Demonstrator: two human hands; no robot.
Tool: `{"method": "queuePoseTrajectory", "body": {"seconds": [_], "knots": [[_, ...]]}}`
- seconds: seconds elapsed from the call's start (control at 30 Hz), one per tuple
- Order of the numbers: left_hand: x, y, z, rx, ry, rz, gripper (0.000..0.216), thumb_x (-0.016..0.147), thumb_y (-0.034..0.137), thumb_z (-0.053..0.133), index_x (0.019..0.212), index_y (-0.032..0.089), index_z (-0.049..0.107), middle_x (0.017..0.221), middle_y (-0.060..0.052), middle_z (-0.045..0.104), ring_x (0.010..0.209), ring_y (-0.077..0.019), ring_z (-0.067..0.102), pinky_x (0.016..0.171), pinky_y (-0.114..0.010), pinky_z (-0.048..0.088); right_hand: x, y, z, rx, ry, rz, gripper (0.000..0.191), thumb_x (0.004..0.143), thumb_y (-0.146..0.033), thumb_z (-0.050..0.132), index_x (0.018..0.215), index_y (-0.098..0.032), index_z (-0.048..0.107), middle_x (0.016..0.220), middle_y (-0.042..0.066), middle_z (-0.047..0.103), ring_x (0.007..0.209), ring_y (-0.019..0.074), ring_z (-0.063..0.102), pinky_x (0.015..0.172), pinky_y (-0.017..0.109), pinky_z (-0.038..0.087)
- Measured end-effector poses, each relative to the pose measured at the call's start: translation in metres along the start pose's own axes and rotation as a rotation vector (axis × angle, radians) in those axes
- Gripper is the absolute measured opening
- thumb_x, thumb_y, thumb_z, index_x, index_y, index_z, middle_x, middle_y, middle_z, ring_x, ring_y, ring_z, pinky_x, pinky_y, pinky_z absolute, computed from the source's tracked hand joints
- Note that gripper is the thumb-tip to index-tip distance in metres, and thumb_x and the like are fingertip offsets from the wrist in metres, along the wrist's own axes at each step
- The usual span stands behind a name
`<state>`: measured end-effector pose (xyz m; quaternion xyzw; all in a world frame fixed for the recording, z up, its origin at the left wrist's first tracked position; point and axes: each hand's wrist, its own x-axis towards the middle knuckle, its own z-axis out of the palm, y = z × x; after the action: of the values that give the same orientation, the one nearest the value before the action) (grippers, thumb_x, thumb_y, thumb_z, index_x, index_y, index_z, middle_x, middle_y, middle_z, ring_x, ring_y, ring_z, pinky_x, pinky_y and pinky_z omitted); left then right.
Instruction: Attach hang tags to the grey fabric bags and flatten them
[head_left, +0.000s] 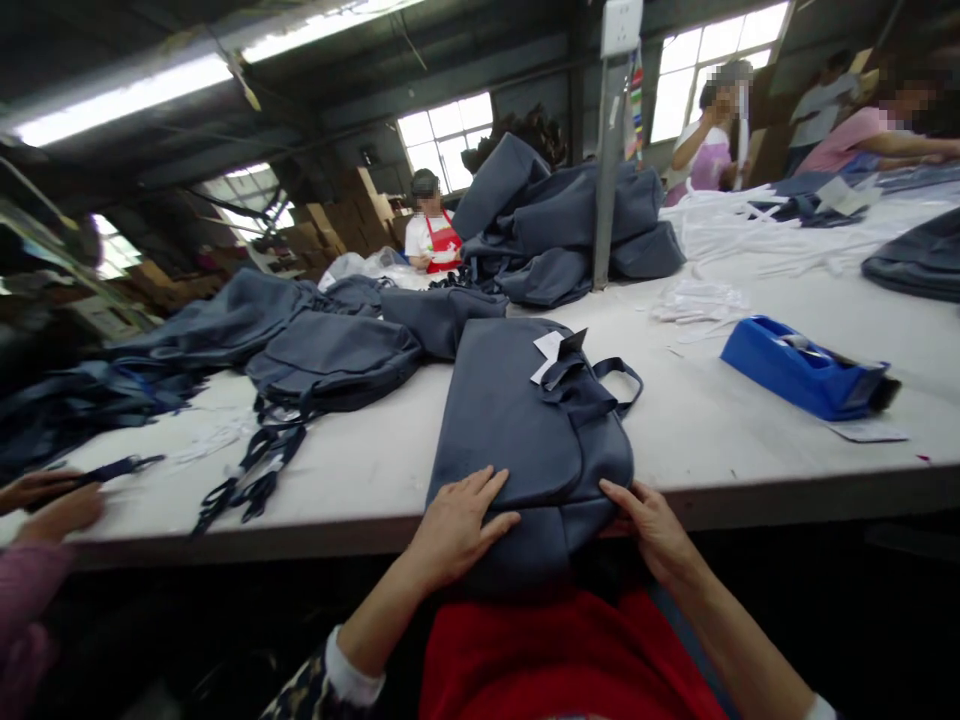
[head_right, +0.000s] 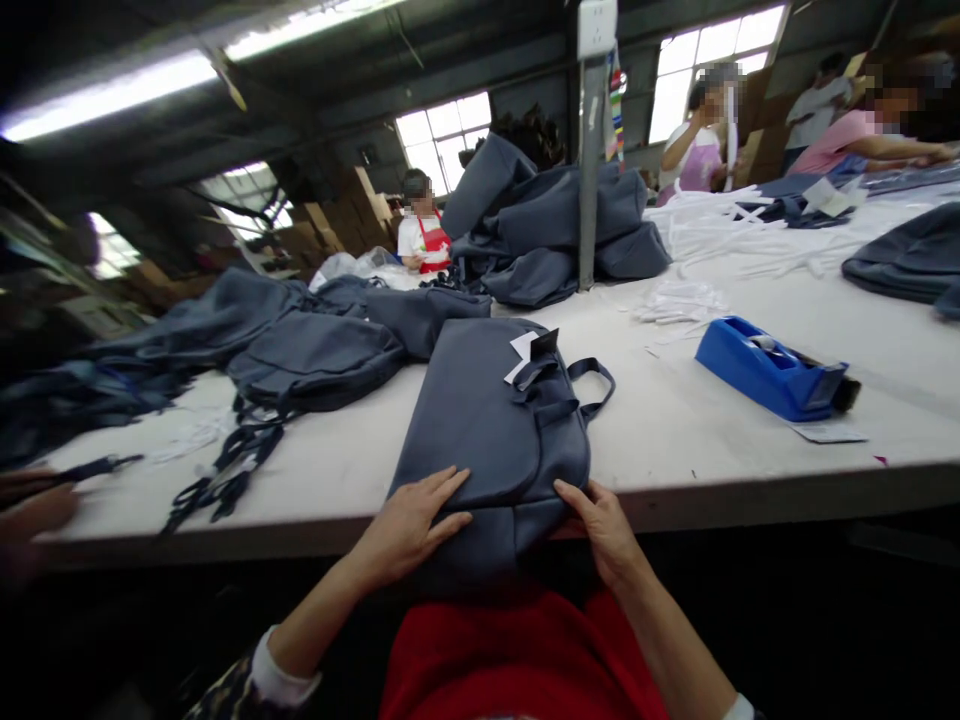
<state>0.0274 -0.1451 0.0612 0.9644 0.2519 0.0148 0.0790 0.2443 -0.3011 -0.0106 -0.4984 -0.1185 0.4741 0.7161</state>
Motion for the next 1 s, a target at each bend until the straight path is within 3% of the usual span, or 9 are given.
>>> {"method": "queuePoseTrajectory", "body": {"seconds": [0.1, 0.17, 0.27, 0.37, 0.47, 0.6, 0.77, 0.87, 1.0], "knots": [[0.021, -0.014, -0.025, -0.125, 0.006, 0.088, 0.052, 0.099, 0.054, 0.033, 0.140, 0.026, 0.048, 0.140, -0.003, 0.056, 0.128, -0.0170, 0.053, 0.108, -0.031, 0.040, 0.014, -0.018, -0.024, -0.041, 0.064, 0.034, 0.034, 0.064, -0.034, 0.086, 0.089, -0.018, 0.071, 0.080, 0.002, 0.076, 0.065, 0.0155, 0.070, 0.059, 0.022, 0.058], [0.039, -0.027, -0.023, -0.086, 0.021, 0.149, 0.049, 0.099, 0.053, 0.036, 0.140, 0.028, 0.048, 0.144, -0.002, 0.052, 0.136, -0.0192, 0.044, 0.115, -0.036, 0.031, 0.027, -0.031, -0.043, -0.083, 0.099, 0.049, 0.033, 0.063, -0.032, 0.087, 0.088, -0.017, 0.070, 0.079, 0.002, 0.076, 0.063, 0.0146, 0.069, 0.059, 0.021, 0.058], [0.058, -0.043, 0.008, -0.007, -0.051, 0.206, 0.052, 0.099, 0.051, 0.035, 0.148, 0.031, 0.037, 0.157, -0.002, 0.032, 0.148, -0.0257, 0.021, 0.119, -0.051, 0.014, 0.043, -0.049, -0.063, -0.184, 0.114, 0.062, 0.037, 0.063, -0.030, 0.087, 0.093, -0.016, 0.070, 0.084, 0.005, 0.076, 0.067, 0.0170, 0.071, 0.061, 0.023, 0.059], [0.063, -0.048, 0.042, -0.028, -0.040, 0.181, 0.059, 0.099, 0.054, 0.031, 0.153, 0.032, 0.022, 0.162, -0.002, 0.017, 0.150, -0.0271, 0.010, 0.119, -0.054, 0.010, 0.047, -0.057, -0.070, -0.293, 0.079, 0.071, 0.042, 0.066, -0.033, 0.085, 0.100, -0.016, 0.068, 0.093, 0.008, 0.076, 0.076, 0.0211, 0.073, 0.067, 0.028, 0.061], [0.061, -0.047, 0.049, -0.072, -0.032, 0.168, 0.062, 0.097, 0.061, 0.029, 0.153, 0.034, 0.023, 0.162, -0.001, 0.018, 0.150, -0.0268, 0.010, 0.120, -0.053, 0.009, 0.045, -0.056, -0.070, -0.366, 0.076, 0.072, 0.048, 0.066, -0.037, 0.085, 0.106, -0.017, 0.065, 0.093, 0.008, 0.076, 0.077, 0.0223, 0.073, 0.068, 0.030, 0.061], [0.059, -0.047, 0.038, -0.096, -0.058, 0.179, 0.067, 0.094, 0.067, 0.029, 0.152, 0.033, 0.026, 0.161, -0.003, 0.020, 0.150, -0.0282, 0.011, 0.119, -0.054, 0.009, 0.043, -0.058, -0.065, -0.397, 0.104, 0.049, 0.049, 0.064, -0.039, 0.086, 0.102, -0.018, 0.065, 0.088, 0.006, 0.075, 0.072, 0.0207, 0.072, 0.064, 0.029, 0.060], [0.067, -0.041, 0.040, -0.064, -0.030, 0.171, 0.066, 0.095, 0.066, 0.024, 0.153, 0.034, 0.023, 0.161, -0.003, 0.020, 0.149, -0.0275, 0.014, 0.119, -0.053, 0.013, 0.061, -0.085, -0.055, -0.447, 0.095, -0.067, 0.046, 0.063, -0.041, 0.085, 0.098, -0.018, 0.066, 0.083, 0.003, 0.073, 0.066, 0.0158, 0.068, 0.061, 0.025, 0.057], [0.079, -0.028, 0.047, 0.000, 0.052, 0.189, 0.066, 0.095, 0.067, 0.022, 0.151, 0.032, 0.030, 0.159, -0.005, 0.028, 0.147, -0.0287, 0.021, 0.118, -0.054, 0.016, 0.079, -0.098, -0.063, -0.534, 0.140, -0.073, 0.045, 0.059, -0.043, 0.085, 0.091, -0.017, 0.065, 0.075, 0.002, 0.069, 0.060, 0.0140, 0.063, 0.056, 0.025, 0.054], [0.089, -0.013, 0.059, 0.019, 0.128, 0.279, 0.068, 0.095, 0.067, 0.023, 0.150, 0.029, 0.031, 0.158, -0.009, 0.029, 0.147, -0.0297, 0.022, 0.118, -0.053, 0.014, 0.084, -0.103, -0.088, -0.657, 0.215, -0.032, 0.045, 0.060, -0.049, 0.081, 0.084, -0.017, 0.061, 0.071, 0.005, 0.066, 0.060, 0.0187, 0.062, 0.052, 0.030, 0.051]]}}
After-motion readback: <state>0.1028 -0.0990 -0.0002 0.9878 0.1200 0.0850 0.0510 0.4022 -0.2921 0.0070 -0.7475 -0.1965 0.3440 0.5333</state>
